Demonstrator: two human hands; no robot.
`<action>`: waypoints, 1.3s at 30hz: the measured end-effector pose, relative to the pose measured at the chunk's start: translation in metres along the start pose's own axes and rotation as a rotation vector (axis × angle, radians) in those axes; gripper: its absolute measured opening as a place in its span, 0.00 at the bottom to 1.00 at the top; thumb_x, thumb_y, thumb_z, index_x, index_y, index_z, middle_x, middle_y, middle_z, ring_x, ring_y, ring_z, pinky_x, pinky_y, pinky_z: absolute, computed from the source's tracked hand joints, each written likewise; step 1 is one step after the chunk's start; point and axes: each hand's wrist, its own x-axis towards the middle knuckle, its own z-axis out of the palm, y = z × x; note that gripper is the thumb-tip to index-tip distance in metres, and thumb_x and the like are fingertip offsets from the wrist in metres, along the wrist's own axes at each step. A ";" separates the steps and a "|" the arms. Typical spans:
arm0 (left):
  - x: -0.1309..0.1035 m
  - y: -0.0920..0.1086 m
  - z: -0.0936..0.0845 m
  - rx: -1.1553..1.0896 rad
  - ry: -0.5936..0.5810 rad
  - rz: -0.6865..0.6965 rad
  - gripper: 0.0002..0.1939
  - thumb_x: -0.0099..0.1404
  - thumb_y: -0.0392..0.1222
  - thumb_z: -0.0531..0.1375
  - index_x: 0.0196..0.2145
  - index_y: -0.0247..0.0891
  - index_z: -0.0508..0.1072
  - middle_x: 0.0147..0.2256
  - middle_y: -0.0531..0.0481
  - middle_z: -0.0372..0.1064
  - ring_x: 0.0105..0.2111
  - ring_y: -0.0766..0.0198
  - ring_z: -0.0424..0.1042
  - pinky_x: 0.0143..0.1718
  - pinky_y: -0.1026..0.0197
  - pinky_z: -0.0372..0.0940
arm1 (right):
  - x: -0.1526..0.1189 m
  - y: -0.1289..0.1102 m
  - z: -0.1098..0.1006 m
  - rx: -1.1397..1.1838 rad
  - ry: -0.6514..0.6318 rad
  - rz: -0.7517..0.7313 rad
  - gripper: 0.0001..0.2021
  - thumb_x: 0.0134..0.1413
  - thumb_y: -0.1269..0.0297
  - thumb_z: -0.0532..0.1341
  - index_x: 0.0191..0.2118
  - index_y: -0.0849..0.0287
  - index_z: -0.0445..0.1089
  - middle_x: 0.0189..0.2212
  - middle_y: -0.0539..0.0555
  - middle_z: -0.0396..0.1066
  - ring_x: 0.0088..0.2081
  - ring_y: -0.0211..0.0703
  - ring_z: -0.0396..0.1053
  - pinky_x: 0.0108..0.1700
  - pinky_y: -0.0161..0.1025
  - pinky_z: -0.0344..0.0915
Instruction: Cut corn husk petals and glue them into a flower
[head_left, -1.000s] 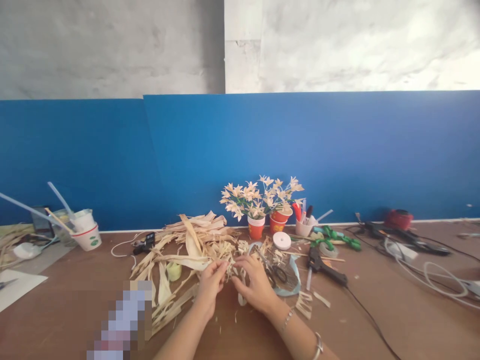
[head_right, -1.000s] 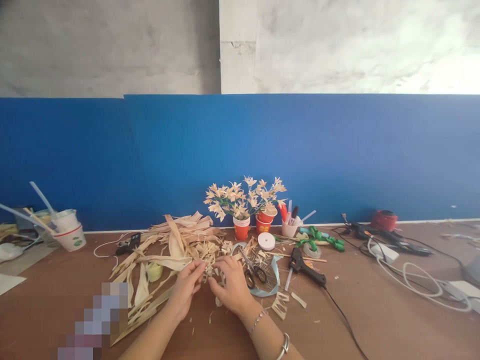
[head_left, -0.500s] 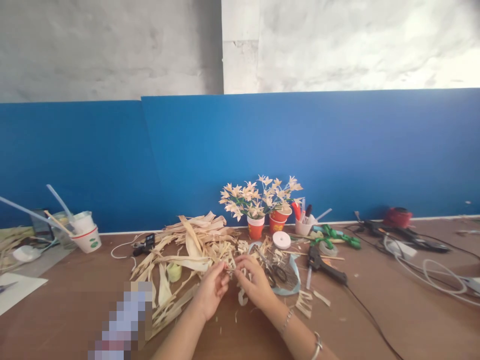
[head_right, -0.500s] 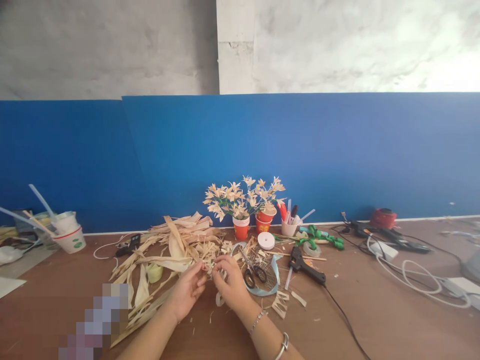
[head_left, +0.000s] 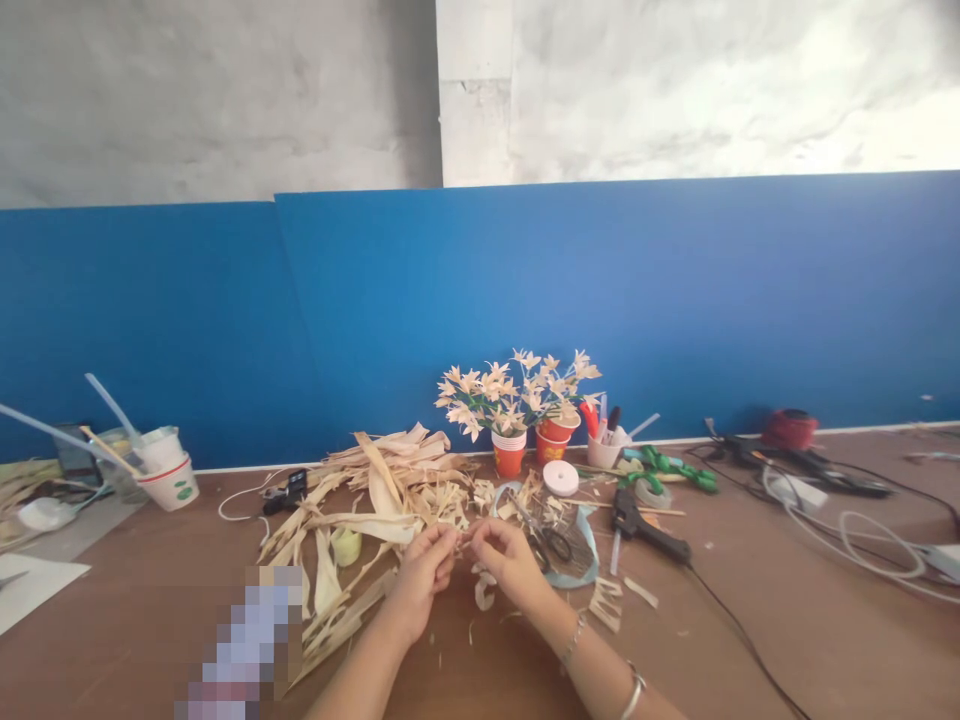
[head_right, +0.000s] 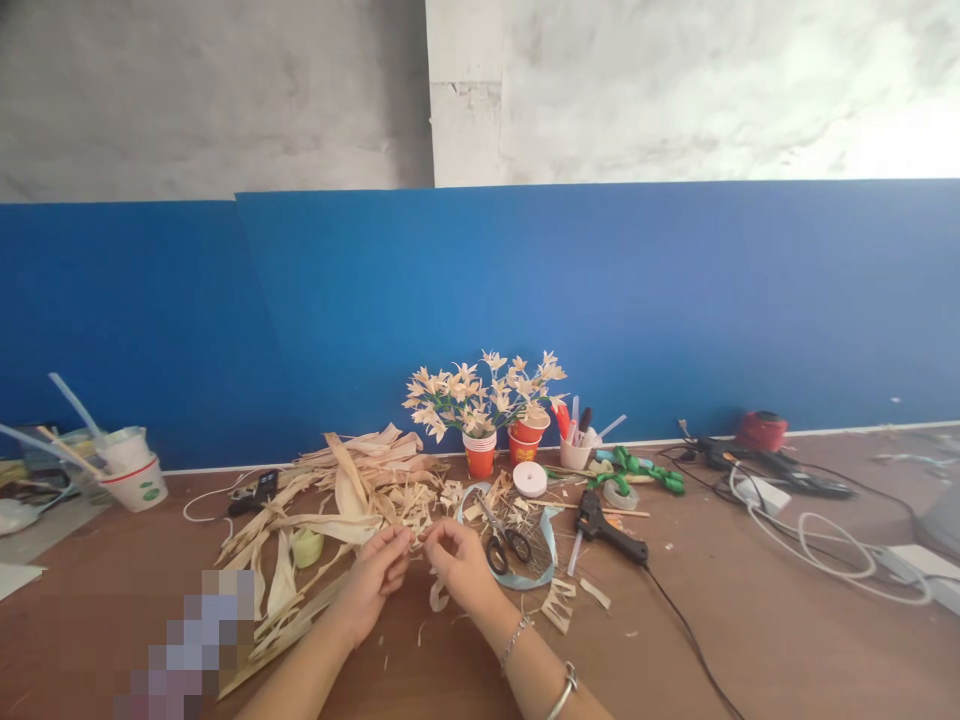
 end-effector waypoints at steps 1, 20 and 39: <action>0.001 0.000 -0.001 -0.055 -0.004 -0.001 0.15 0.50 0.50 0.64 0.27 0.37 0.66 0.18 0.61 0.51 0.15 0.77 0.45 0.16 0.70 0.35 | 0.000 -0.001 0.000 -0.044 0.017 -0.048 0.12 0.49 0.59 0.58 0.22 0.60 0.62 0.28 0.53 0.68 0.27 0.37 0.65 0.31 0.36 0.64; -0.005 -0.003 0.009 0.154 0.109 0.164 0.17 0.50 0.53 0.64 0.26 0.37 0.67 0.21 0.58 0.61 0.19 0.72 0.56 0.20 0.69 0.48 | 0.000 -0.013 0.005 0.201 -0.094 0.246 0.23 0.40 0.41 0.62 0.28 0.58 0.60 0.18 0.47 0.67 0.18 0.36 0.67 0.21 0.32 0.62; -0.003 -0.003 0.004 0.239 0.160 0.109 0.12 0.51 0.49 0.63 0.24 0.38 0.68 0.24 0.57 0.63 0.23 0.70 0.59 0.24 0.68 0.51 | -0.010 -0.017 0.002 -0.390 0.004 -0.183 0.06 0.51 0.68 0.56 0.36 0.59 0.66 0.27 0.51 0.71 0.28 0.38 0.68 0.32 0.33 0.65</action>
